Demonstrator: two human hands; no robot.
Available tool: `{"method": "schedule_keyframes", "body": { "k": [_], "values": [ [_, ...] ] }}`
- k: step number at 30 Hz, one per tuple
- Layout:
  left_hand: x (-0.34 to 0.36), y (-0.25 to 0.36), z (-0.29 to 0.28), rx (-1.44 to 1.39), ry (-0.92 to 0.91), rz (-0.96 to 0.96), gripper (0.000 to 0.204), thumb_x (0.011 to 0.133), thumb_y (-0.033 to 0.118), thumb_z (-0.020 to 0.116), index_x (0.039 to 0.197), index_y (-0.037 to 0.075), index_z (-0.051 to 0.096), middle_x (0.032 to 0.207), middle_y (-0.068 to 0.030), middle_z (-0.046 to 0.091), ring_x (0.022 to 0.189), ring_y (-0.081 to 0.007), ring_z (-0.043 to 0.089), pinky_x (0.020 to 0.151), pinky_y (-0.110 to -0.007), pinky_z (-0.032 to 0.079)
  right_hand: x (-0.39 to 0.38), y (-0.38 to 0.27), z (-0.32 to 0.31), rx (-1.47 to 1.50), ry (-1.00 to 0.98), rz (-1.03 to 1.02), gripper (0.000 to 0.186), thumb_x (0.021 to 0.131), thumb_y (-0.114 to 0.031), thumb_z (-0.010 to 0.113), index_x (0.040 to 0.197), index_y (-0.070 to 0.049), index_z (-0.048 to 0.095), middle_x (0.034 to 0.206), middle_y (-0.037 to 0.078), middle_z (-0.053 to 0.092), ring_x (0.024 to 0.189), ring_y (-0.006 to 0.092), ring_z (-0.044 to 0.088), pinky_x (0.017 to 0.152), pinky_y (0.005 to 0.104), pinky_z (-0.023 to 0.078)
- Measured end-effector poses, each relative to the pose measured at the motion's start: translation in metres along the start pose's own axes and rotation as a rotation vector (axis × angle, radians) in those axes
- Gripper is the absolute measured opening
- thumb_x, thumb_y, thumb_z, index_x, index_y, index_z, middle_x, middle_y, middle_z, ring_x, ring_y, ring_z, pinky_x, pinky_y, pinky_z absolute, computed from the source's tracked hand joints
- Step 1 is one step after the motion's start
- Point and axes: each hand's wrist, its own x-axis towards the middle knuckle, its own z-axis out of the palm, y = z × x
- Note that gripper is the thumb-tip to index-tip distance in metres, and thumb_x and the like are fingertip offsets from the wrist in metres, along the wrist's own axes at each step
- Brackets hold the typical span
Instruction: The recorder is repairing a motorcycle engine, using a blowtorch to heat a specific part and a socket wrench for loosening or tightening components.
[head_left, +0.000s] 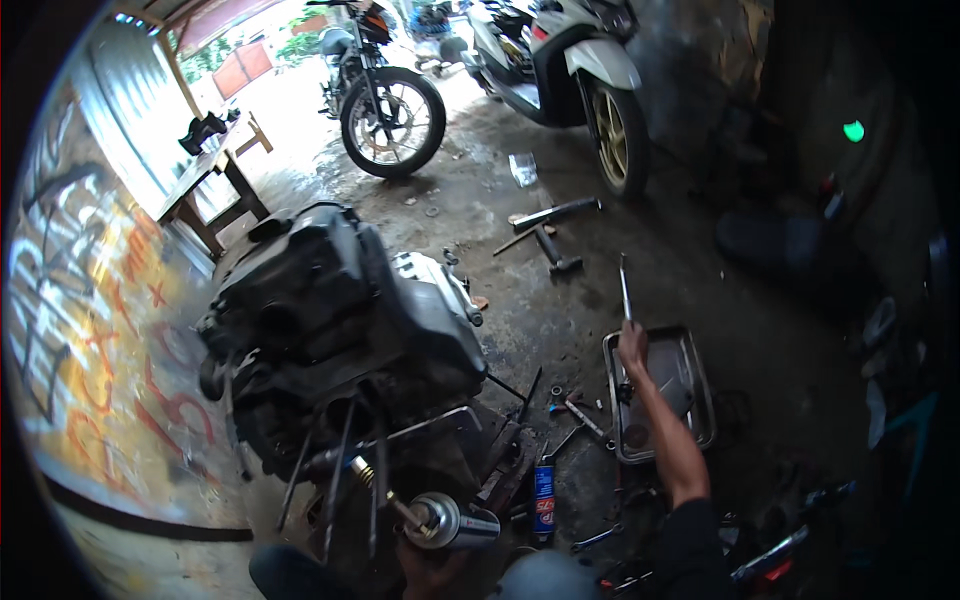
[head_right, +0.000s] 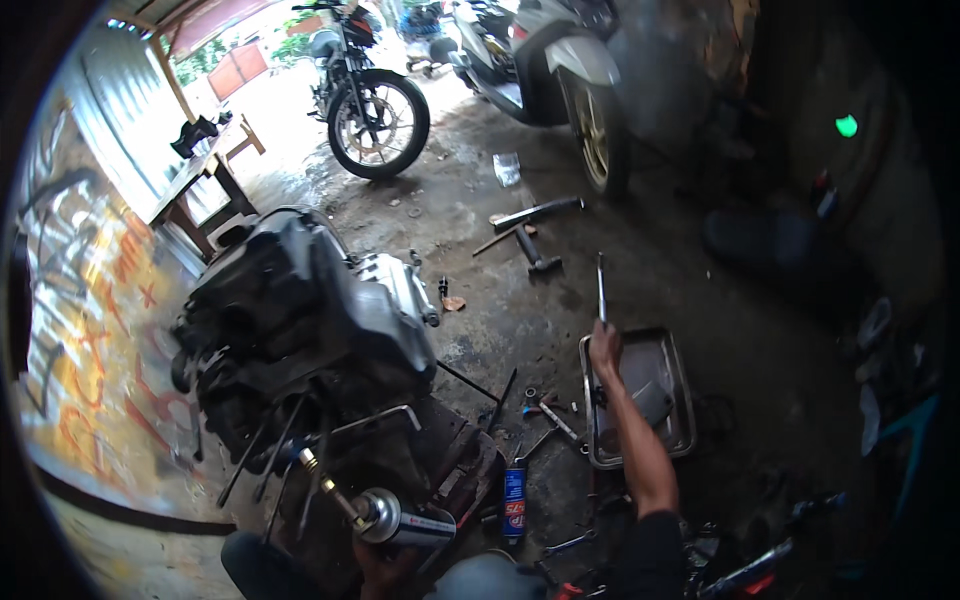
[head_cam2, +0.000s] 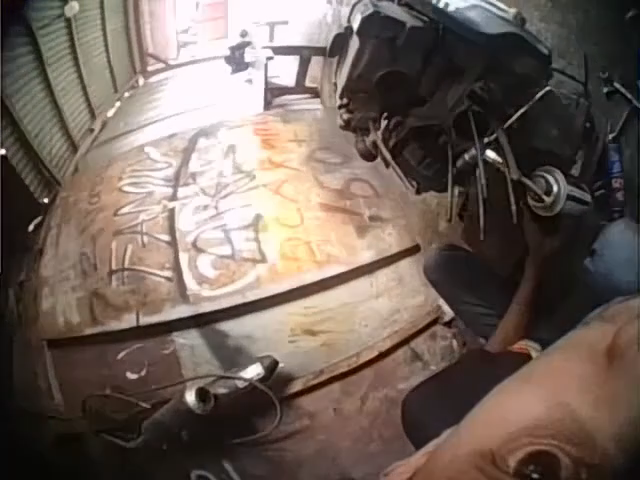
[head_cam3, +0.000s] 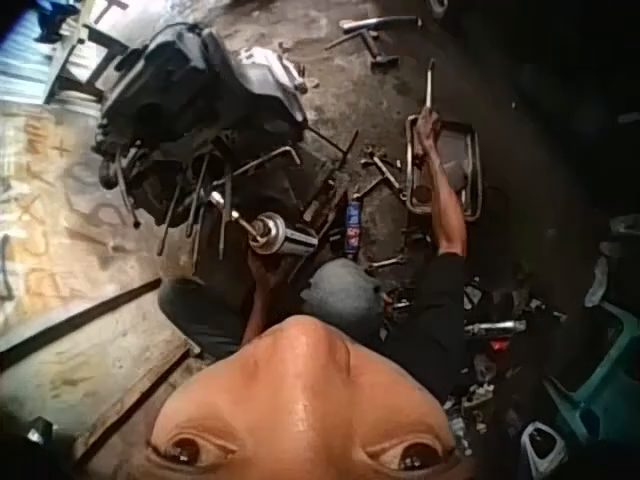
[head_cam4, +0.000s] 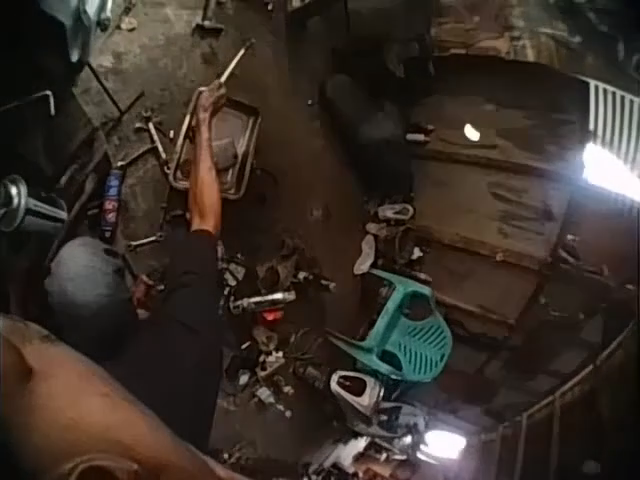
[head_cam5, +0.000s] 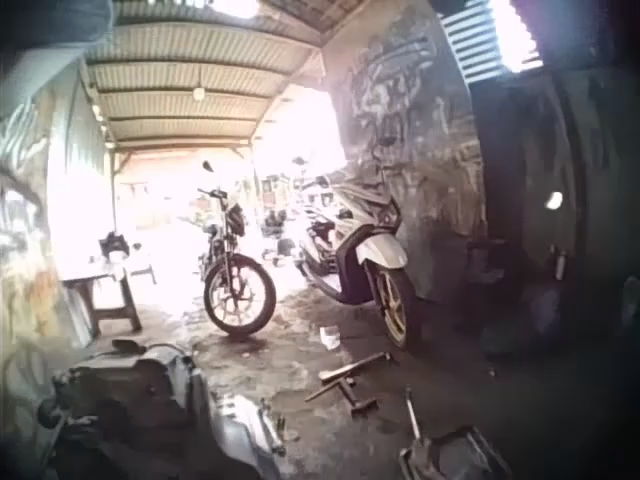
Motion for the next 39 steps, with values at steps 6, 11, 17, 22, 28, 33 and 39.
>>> {"method": "schedule_keyframes", "body": {
  "k": [6,11,17,22,28,33,39],
  "values": [
    [0.009,0.002,-0.006,0.306,0.043,0.145,0.079,0.071,0.036,0.086,0.127,-0.002,0.046,0.113,-0.0155,0.065,0.102,-0.0260,0.066,0.090,-0.037,0.052,-0.153,-0.075,-0.141,0.589,0.170,-0.133,0.023,0.096,-0.029,0.048,0.096,-0.007,0.052,0.063,-0.002,0.038,0.054,0.0098,0.039,0.051,0.0285,0.036],
    [0.007,0.025,-0.006,0.475,0.004,0.087,0.084,0.070,0.046,0.084,0.127,-0.002,0.046,0.109,-0.0188,0.066,0.097,-0.0292,0.068,0.082,-0.038,0.055,-0.232,-0.159,-0.233,0.881,0.015,0.003,0.024,0.099,-0.037,0.050,0.104,-0.013,0.049,0.067,-0.005,0.041,0.040,0.0042,0.031,0.034,0.0211,0.024],
    [0.007,0.007,-0.003,0.566,-0.062,0.041,0.099,0.073,0.064,0.072,0.129,-0.013,0.043,0.107,-0.0262,0.065,0.097,-0.0391,0.066,0.082,-0.044,0.054,-0.315,-0.185,-0.256,0.954,0.074,-0.019,0.028,0.101,-0.040,0.048,0.112,-0.015,0.053,0.065,-0.006,0.037,0.036,0.0018,0.026,0.028,0.0219,0.017],
    [0.010,-0.011,-0.011,0.576,0.050,0.171,0.088,0.075,0.057,0.075,0.125,-0.010,0.047,0.105,-0.0252,0.066,0.095,-0.0394,0.067,0.082,-0.043,0.054,-0.385,-0.230,-0.237,0.900,0.055,0.048,0.032,0.101,-0.042,0.045,0.111,-0.012,0.051,0.065,-0.005,0.035,0.038,0.0036,0.026,0.030,0.0222,0.019],
    [0.017,0.024,-0.001,0.393,-0.044,0.189,0.073,0.077,0.040,0.079,0.120,-0.010,0.049,0.105,-0.0237,0.067,0.095,-0.0385,0.067,0.081,-0.042,0.054,-0.422,-0.239,-0.232,0.971,-0.251,0.034,0.044,0.102,-0.047,0.039,0.114,-0.006,0.050,0.053,-0.004,0.030,0.034,0.0044,0.018,0.031,0.0225,0.017],
    [0.012,0.014,-0.005,0.405,-0.030,0.209,0.073,0.077,0.040,0.079,0.120,-0.010,0.048,0.102,-0.0244,0.067,0.092,-0.0390,0.068,0.079,-0.042,0.054,-0.442,-0.259,-0.223,0.943,-0.445,0.015,0.039,0.104,-0.040,0.039,0.112,-0.003,0.049,0.053,-0.005,0.027,0.036,0.0034,0.018,0.032,0.0224,0.018],
    [0.010,0.016,-0.007,0.405,-0.050,0.169,0.065,0.077,0.031,0.080,0.119,-0.007,0.048,0.104,-0.0221,0.067,0.096,-0.0354,0.068,0.081,-0.040,0.053,-0.443,-0.261,-0.216,0.889,-0.526,0.064,0.039,0.105,-0.039,0.037,0.111,-0.003,0.049,0.054,-0.004,0.027,0.038,0.0033,0.018,0.034,0.0223,0.019]
  ]
}}
